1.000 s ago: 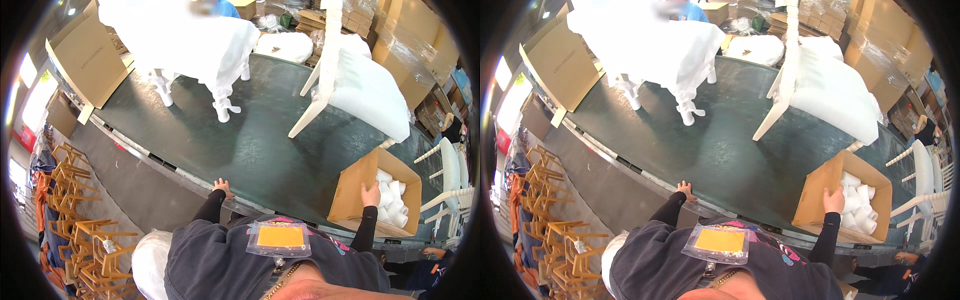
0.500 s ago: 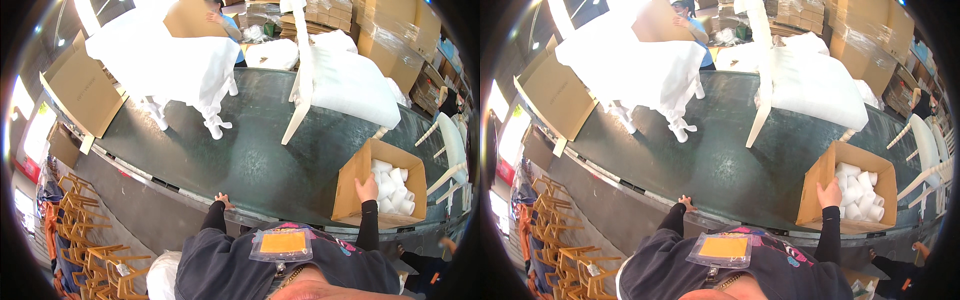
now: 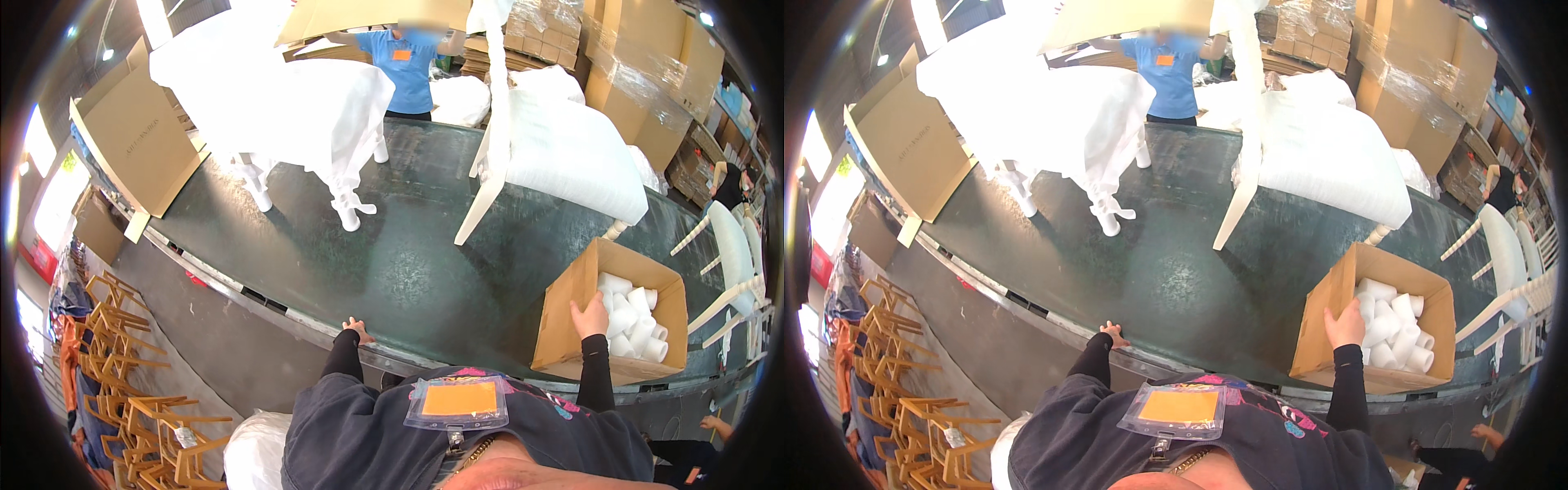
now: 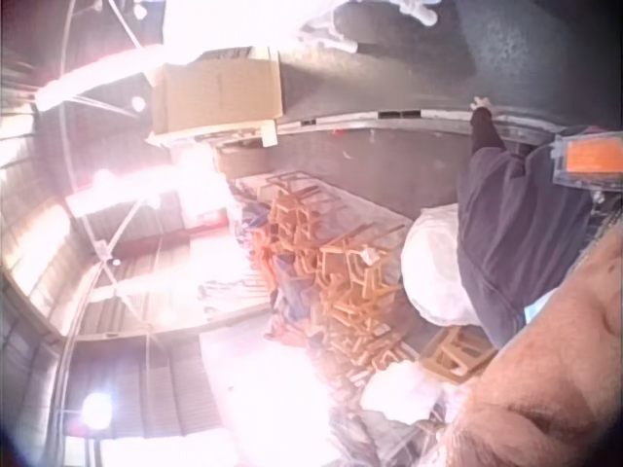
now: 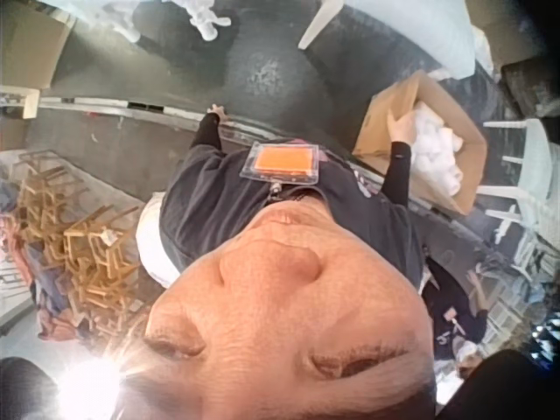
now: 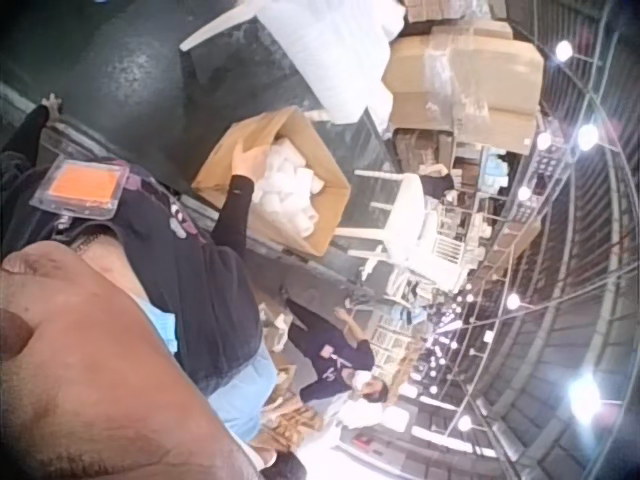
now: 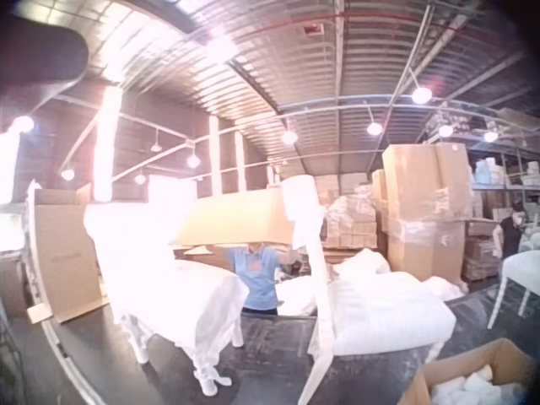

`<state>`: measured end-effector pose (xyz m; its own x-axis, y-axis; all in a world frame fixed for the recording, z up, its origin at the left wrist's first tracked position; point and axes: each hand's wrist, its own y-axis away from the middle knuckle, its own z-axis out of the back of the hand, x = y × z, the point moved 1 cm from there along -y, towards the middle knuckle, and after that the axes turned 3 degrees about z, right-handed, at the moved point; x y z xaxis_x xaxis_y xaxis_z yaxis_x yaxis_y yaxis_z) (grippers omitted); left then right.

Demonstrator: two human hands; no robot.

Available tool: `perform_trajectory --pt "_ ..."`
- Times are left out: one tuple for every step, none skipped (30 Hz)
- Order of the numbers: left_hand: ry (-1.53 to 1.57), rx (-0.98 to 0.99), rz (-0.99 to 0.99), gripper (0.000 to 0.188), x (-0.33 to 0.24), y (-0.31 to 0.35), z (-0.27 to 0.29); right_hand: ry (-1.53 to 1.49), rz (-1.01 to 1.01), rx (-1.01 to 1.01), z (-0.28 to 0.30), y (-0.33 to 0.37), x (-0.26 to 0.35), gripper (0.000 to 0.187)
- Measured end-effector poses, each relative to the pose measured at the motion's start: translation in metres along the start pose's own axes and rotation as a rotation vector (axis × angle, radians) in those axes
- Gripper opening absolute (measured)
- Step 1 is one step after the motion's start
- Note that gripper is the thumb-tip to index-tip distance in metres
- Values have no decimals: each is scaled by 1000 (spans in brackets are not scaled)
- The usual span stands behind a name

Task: The person wraps white wooden chairs with white protective paper and foam leg protectors on a conveyor belt. They place foam sleeves on the chair legs, then drape and fold large sheets of paper over the chair seat and back.

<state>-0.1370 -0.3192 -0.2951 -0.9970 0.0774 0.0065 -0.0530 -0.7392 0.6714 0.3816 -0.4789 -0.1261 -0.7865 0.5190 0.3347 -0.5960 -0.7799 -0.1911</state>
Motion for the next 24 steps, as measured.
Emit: perform_trajectory --pt "-18 -3 -17 92 -3 1 1 4 -3 -11 0 1 -1 59" --pt "-31 -12 -24 92 -2 1 1 0 4 -21 0 1 -1 56" --pt "-45 -22 -30 92 0 1 1 1 4 -19 0 0 0 56" --pt "-46 -29 -31 92 1 1 0 2 3 -15 0 0 0 56" --pt "-48 -36 -33 91 2 1 -1 4 2 -12 0 0 1 55" --pt "-49 -44 -34 91 3 2 -2 0 9 -16 0 -1 1 56" --pt "-29 -32 -38 91 -1 2 -1 6 7 -19 1 1 0 57" --pt "-10 -24 -33 91 0 2 -1 3 10 -21 1 1 0 58" --pt "8 -15 -30 91 0 2 0 13 3 -17 2 1 1 59" --pt "1 -10 -23 92 1 2 -1 19 -2 -11 2 1 3 60" --pt "-6 -5 -18 92 2 1 -1 26 -7 -5 3 1 4 61" --pt "-13 0 -13 93 3 1 -1 24 -5 -2 4 0 5 62" --pt "-13 12 -15 94 3 1 -1 23 -8 2 4 1 6 62" --pt "-13 24 -17 95 3 0 -1 23 -10 6 5 2 6 63" --pt "-14 37 -19 96 2 -1 -1 26 -11 5 5 2 6 63" --pt "-8 32 -17 96 3 0 -1 27 -13 6 5 2 6 63" --pt "-2 27 -14 96 3 0 -2 28 -14 6 5 3 6 63" --pt "4 22 -12 96 3 0 -2 26 -15 8 5 2 6 63" --pt "-1 24 -15 96 3 -1 -2 26 -18 12 4 2 6 63" --pt "-7 26 -18 96 3 -1 -2 26 -21 15 4 3 6 63" --pt "-12 28 -21 96 3 -1 -2 24 -17 8 4 3 5 63" --pt "-15 25 -25 96 3 -1 -2 21 -12 0 4 3 5 63" --pt "-18 21 -28 96 2 -1 -2 19 -6 -8 4 3 5 63" --pt "-22 18 -31 96 2 -1 -2 16 -12 -5 4 3 5 63"
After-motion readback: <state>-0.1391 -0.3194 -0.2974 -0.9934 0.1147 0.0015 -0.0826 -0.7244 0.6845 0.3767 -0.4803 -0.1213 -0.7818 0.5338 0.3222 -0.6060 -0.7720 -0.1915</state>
